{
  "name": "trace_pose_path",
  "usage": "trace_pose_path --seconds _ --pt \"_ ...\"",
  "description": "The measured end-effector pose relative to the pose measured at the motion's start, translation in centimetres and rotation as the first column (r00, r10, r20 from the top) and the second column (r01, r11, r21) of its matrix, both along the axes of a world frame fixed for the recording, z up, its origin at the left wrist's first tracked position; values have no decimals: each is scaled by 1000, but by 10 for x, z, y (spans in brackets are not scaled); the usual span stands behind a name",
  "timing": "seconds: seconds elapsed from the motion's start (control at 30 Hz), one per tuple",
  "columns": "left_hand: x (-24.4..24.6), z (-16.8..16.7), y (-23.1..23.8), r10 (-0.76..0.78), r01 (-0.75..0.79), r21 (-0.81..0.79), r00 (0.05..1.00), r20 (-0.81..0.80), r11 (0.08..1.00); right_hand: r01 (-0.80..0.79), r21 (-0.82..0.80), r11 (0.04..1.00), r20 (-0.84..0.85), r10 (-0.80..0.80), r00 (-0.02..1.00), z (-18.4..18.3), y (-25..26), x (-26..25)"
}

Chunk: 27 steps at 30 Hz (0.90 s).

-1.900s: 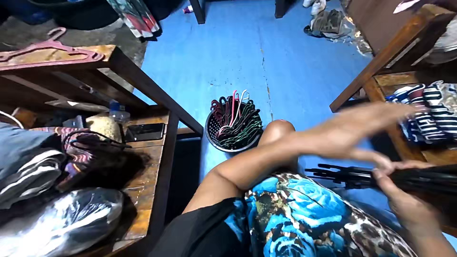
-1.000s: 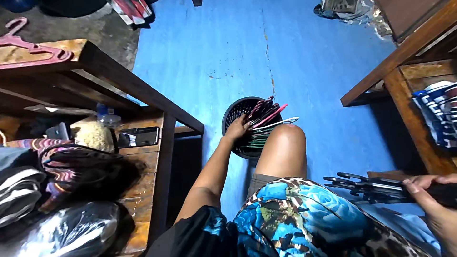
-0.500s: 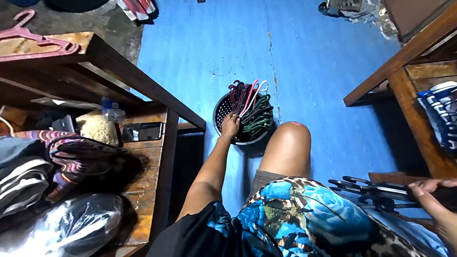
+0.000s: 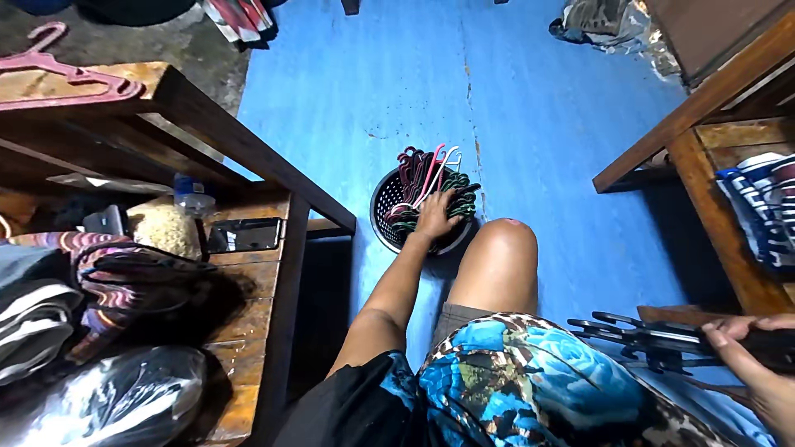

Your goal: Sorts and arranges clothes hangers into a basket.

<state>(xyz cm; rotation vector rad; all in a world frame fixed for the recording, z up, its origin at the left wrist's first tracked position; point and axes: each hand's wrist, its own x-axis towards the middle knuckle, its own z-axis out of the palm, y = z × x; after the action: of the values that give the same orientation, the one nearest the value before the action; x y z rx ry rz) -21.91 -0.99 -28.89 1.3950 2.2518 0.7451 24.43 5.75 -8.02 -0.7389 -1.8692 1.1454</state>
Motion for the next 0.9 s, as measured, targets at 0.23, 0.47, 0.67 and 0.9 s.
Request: trace_pose_path --seconds 0.23,0.47,0.67,0.9 --pt "-77 35 3 503 -507 140 862 66 850 16 -37 999 30 -15 999 -1 6 2" --pt "-120 22 -27 581 -543 -466 811 -72 699 14 -20 1000 26 -14 1000 2 11 -3" --pt "-102 4 -63 626 -576 -245 728 281 780 41 1 999 17 -41 999 -4 14 3" --pt "-34 102 11 353 -346 -76 928 117 935 75 32 997 -45 -74 996 6 4 10"
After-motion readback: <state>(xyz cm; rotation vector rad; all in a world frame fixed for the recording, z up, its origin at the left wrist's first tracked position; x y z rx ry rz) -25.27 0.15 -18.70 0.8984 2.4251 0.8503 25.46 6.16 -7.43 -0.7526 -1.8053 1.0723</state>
